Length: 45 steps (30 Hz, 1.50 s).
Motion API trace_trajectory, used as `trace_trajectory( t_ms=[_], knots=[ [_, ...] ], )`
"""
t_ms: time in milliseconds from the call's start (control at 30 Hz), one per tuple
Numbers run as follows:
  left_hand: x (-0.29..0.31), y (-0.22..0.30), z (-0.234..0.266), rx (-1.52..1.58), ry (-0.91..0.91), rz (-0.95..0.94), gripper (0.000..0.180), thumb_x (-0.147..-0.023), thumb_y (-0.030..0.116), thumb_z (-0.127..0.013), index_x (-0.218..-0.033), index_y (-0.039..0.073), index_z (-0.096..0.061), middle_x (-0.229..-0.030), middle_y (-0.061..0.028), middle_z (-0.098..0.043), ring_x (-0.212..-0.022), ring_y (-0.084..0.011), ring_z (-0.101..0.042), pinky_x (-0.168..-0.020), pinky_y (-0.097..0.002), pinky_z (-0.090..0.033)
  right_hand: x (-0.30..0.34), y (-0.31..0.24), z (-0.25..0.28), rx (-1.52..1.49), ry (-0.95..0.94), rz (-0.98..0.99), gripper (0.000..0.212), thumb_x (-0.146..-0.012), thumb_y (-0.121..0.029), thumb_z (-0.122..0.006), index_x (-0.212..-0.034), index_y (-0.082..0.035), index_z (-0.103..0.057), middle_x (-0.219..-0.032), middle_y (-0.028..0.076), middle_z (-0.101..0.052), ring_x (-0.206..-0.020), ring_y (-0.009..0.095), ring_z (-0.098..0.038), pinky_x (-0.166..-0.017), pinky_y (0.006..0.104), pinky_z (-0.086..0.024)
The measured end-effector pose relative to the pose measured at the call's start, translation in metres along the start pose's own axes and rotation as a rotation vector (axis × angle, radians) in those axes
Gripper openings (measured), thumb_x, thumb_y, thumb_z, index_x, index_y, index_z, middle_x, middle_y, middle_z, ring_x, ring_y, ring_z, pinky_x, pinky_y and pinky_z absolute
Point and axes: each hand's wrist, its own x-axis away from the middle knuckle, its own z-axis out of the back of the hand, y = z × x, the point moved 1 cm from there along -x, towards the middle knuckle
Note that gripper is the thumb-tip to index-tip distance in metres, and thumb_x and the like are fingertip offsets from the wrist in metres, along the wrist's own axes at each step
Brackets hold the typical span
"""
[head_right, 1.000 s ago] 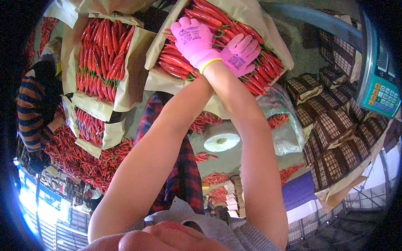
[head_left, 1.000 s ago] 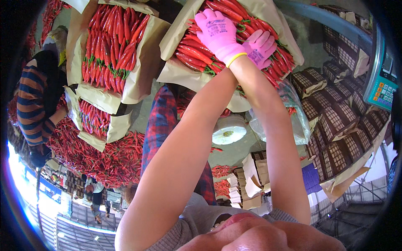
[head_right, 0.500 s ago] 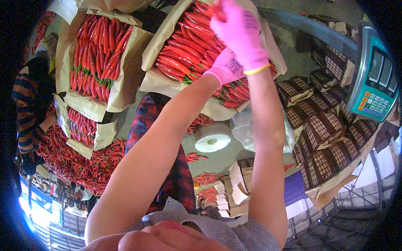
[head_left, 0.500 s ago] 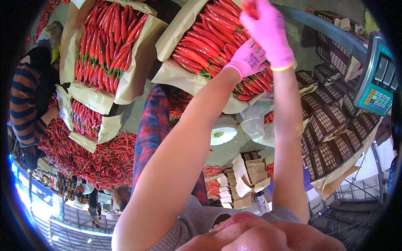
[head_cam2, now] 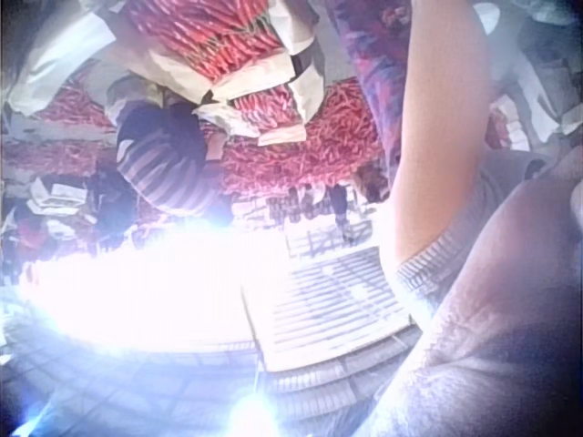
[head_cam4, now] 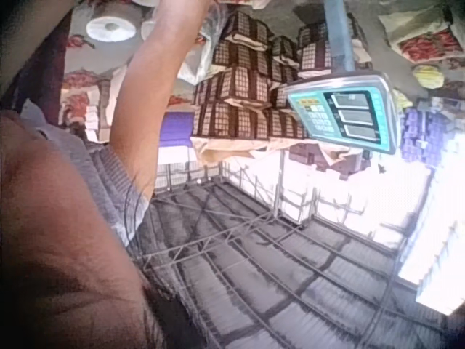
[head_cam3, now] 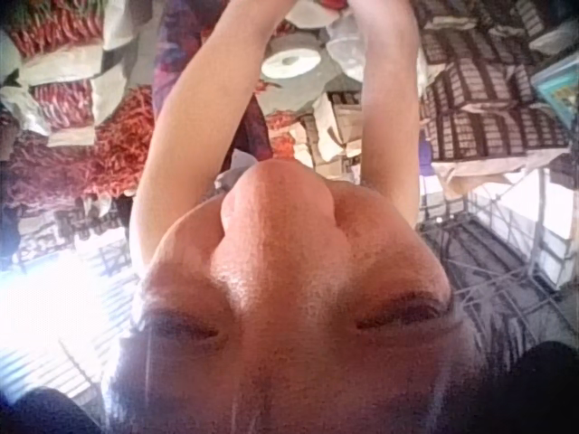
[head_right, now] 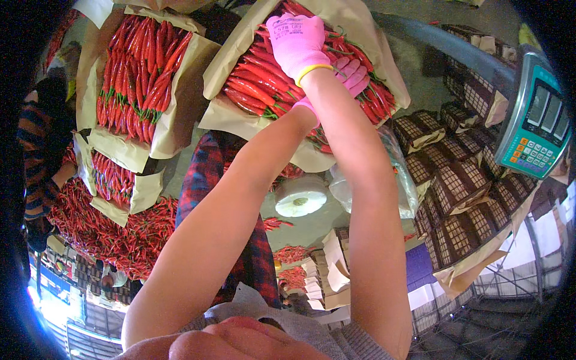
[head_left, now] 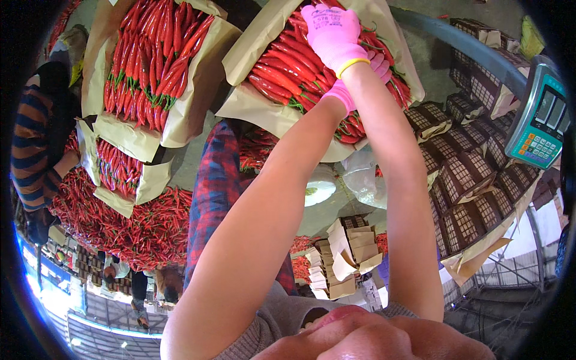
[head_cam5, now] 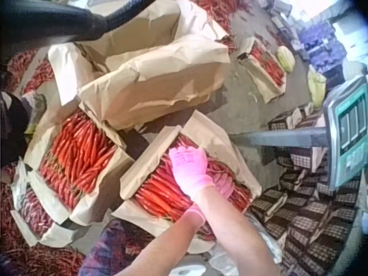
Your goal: The person sorts red peppers by hand, places them into a cardboard box, folds paper liners over the contents, and carries the box to a scale.
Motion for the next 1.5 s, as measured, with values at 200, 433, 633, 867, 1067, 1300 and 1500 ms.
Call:
trace_trajectory(
  t_ms=[200, 433, 633, 867, 1067, 1300, 1500],
  knots=[
    [0.001, -0.001, -0.007, 0.749, 0.05, 0.136, 0.042, -0.092, 0.03, -0.045, -0.13, 0.012, -0.047, -0.133, -0.0103, -0.052, -0.126, -0.027, -0.047, -0.111, -0.0423, -0.034, 0.024, 0.022, 0.03, -0.301, 0.308, 0.106, 0.019, -0.079, -0.014, -0.068, -0.098, -0.013, -0.066, -0.093, 0.003, -0.071, -0.084, 0.021, -0.066, -0.072, 0.038, -0.051],
    [-0.026, -0.031, 0.039, 0.569, -0.223, 0.082, 0.044, -0.076, 0.042, -0.064, -0.108, 0.013, -0.062, -0.118, -0.0087, -0.059, -0.117, -0.0265, -0.052, -0.099, -0.0436, -0.037, 0.174, 0.088, 0.058, -1.908, 0.69, -0.356, 0.029, -0.074, 0.004, -0.072, -0.101, 0.001, -0.063, -0.089, 0.005, -0.069, -0.078, 0.012, -0.066, -0.068, 0.0248, -0.054],
    [-0.033, -0.008, 0.057, 0.336, -0.019, -0.119, 0.045, -0.079, 0.044, -0.066, -0.11, 0.013, -0.062, -0.107, -0.012, -0.062, -0.103, -0.032, -0.058, -0.087, -0.0495, -0.044, 0.355, 0.008, -0.066, -2.366, 0.424, -0.824, 0.027, -0.075, 0.005, -0.071, -0.099, -0.003, -0.06, -0.084, 0.004, -0.066, -0.077, 0.013, -0.065, -0.067, 0.0291, -0.055],
    [-0.019, -0.054, 0.0, 0.007, -0.253, -0.308, 0.07, -0.097, 0.057, -0.041, -0.145, 0.005, -0.042, -0.149, -0.0219, -0.04, -0.14, -0.0341, -0.036, -0.117, -0.049, -0.025, 0.553, -0.186, -0.256, -2.572, 0.635, -1.561, 0.033, -0.076, 0.001, -0.075, -0.106, -0.003, -0.061, -0.084, 0.001, -0.064, -0.075, 0.011, -0.06, -0.066, 0.0282, -0.052],
    [0.055, -0.004, 0.14, 0.007, -0.189, 0.018, 0.081, -0.096, 0.05, -0.053, -0.149, -0.004, -0.026, -0.151, -0.0265, -0.034, -0.136, -0.0401, -0.039, -0.114, -0.0493, -0.033, 0.729, -0.334, -0.4, -2.501, 0.785, -2.216, 0.028, -0.075, 0.004, -0.071, -0.101, -0.002, -0.064, -0.092, 0.003, -0.065, -0.082, 0.014, -0.06, -0.072, 0.0298, -0.05],
    [0.265, 0.038, 0.224, -0.37, -0.916, -0.353, 0.065, -0.097, 0.039, -0.053, -0.147, 0.002, -0.036, -0.149, -0.0236, -0.039, -0.135, -0.0376, -0.042, -0.111, -0.0474, -0.036, 0.939, -0.449, -0.558, -1.937, 0.975, -2.614, 0.04, -0.077, -0.001, -0.072, -0.114, -0.001, -0.059, -0.094, 0.005, -0.065, -0.082, 0.016, -0.061, -0.071, 0.032, -0.051],
    [0.436, 0.12, 0.225, 0.313, -1.283, -0.054, 0.055, -0.092, 0.016, -0.06, -0.142, 0.0, -0.043, -0.142, -0.0176, -0.047, -0.134, -0.0283, -0.042, -0.113, -0.0382, -0.032, 1.047, -0.488, -0.623, -1.699, 0.232, -2.741, 0.066, -0.087, -0.016, -0.068, -0.144, -0.003, -0.038, -0.122, 0.014, -0.062, -0.108, 0.023, -0.06, -0.088, 0.0396, -0.049]
  ],
)
